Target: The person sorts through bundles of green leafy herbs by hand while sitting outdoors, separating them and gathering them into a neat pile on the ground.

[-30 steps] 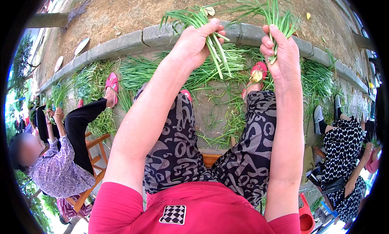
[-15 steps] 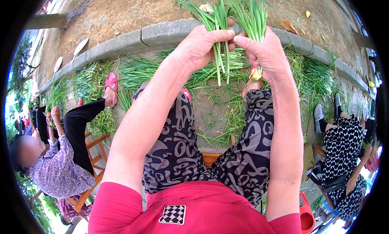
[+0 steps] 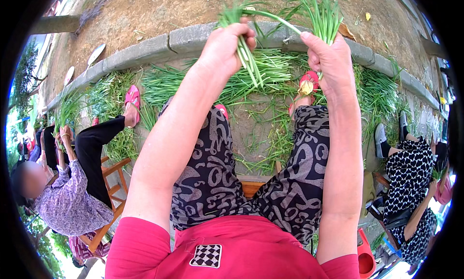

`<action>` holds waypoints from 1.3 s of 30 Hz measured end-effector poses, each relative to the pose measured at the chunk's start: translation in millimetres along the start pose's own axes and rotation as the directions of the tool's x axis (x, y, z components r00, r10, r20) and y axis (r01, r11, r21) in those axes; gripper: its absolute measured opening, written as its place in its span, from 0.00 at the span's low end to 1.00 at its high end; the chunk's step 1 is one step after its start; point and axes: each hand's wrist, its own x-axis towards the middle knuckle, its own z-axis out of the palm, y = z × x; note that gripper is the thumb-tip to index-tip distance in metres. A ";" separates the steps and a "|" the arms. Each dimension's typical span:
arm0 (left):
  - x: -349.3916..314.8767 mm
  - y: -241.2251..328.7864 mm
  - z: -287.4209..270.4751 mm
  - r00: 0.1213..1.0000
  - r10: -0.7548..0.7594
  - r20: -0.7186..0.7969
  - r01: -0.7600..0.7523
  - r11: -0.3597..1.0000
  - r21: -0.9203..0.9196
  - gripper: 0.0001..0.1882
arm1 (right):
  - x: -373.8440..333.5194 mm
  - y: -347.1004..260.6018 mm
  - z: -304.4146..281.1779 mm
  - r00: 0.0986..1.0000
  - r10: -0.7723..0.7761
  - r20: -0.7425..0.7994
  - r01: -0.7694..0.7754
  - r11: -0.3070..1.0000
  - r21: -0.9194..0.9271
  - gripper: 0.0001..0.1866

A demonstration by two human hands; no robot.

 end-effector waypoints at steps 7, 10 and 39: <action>1.4 4.7 -4.7 0.998 -0.015 0.054 0.022 0.990 -0.140 0.11 | -1.5 -0.4 0.3 0.999 0.029 0.024 -0.029 1.000 -0.010 0.12; -2.0 0.6 2.4 0.993 -0.047 0.108 0.062 0.989 -0.136 0.12 | -5.6 -1.6 5.0 0.992 0.043 0.120 -0.033 0.996 -0.089 0.13; -9.5 -8.1 13.3 0.985 -0.031 0.169 0.034 0.999 -0.014 0.12 | -1.9 1.0 5.2 0.992 0.081 0.100 -0.087 0.994 0.060 0.13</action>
